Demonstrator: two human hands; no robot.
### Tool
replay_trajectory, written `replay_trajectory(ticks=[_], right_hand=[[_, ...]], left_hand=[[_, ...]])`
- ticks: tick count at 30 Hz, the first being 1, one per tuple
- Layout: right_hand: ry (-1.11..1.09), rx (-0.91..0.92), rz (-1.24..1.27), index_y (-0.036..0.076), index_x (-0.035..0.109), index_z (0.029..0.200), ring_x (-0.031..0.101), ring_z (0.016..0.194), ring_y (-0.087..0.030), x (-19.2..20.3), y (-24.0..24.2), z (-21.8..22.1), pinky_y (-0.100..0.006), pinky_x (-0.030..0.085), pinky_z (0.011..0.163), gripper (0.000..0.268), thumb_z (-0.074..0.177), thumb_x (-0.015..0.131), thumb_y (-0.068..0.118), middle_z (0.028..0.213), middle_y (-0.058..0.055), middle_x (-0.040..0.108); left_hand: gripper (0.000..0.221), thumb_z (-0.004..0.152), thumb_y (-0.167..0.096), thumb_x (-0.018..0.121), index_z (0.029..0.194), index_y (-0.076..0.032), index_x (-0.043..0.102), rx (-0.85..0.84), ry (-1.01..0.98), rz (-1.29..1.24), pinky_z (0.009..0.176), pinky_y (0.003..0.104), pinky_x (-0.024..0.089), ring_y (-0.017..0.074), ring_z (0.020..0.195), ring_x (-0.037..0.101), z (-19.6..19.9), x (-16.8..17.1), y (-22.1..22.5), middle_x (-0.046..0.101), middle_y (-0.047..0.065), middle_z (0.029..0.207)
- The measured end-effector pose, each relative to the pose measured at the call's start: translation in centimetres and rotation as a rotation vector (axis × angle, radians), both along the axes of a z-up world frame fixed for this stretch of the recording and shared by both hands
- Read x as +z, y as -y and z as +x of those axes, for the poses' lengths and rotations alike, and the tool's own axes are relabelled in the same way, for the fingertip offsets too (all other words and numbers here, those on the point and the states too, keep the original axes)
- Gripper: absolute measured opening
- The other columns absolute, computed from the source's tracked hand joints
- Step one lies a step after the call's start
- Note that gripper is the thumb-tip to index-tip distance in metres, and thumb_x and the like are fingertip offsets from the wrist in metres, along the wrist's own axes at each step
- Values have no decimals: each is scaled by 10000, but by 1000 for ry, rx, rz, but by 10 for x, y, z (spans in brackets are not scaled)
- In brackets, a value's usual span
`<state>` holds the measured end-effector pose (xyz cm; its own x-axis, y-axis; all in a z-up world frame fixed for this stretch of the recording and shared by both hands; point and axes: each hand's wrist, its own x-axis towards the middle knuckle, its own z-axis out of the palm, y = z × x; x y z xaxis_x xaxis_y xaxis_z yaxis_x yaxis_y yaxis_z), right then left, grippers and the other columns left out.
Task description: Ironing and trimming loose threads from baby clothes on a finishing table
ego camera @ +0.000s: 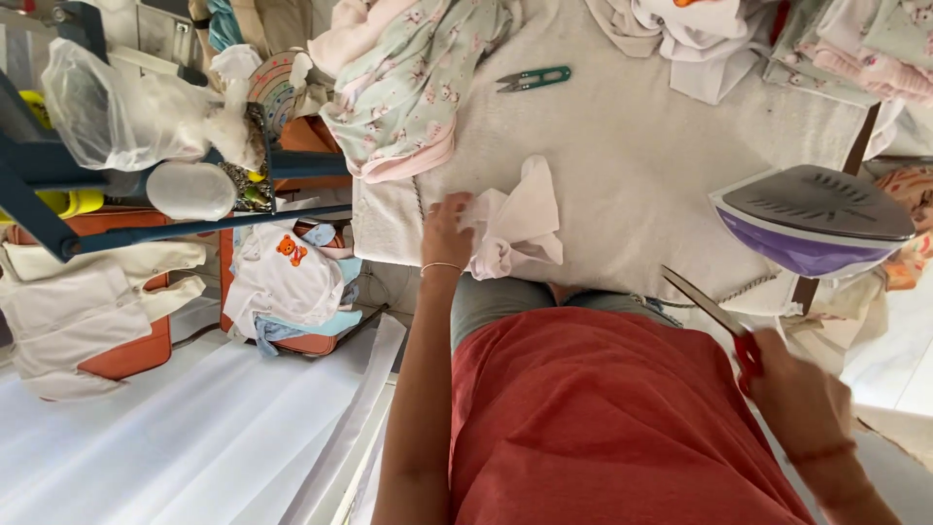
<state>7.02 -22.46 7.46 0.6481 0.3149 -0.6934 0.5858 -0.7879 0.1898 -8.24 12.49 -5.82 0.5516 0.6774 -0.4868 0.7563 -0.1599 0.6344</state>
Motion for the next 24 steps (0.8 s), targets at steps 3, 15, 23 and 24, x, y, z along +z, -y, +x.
replay_trajectory(ticks=[3,15,23,24], right_hand=[[124,-38,-3,243,465,1013,662,655,-273,-13,25,-8,-395,512,542,333,818,459,513,658,-11,672],[-690,-824,1060,-32,417,895,576,414,-204,-32,-159,25,-247,463,347,280,721,622,44,957,-225,597],[-760,-797,1412,-52,456,905,510,371,-161,-33,-185,21,-248,412,311,400,644,747,32,650,-169,548],[-713,-805,1458,-40,444,866,491,347,-141,-41,-181,19,-233,401,313,394,644,760,36,594,-123,520]], left_hand=[[357,688,-36,579,1015,-175,543,-99,-14,118,711,413,415,324,831,496,7,-11,3,472,118,950],[229,749,53,481,943,-69,474,35,778,-526,797,293,413,167,852,499,35,49,16,561,126,886],[181,823,-25,480,1000,-45,449,287,1002,-701,803,332,444,231,960,549,49,91,35,566,186,1027],[226,797,8,495,1010,-55,454,521,921,-602,797,319,459,236,985,534,47,84,37,561,152,1047]])
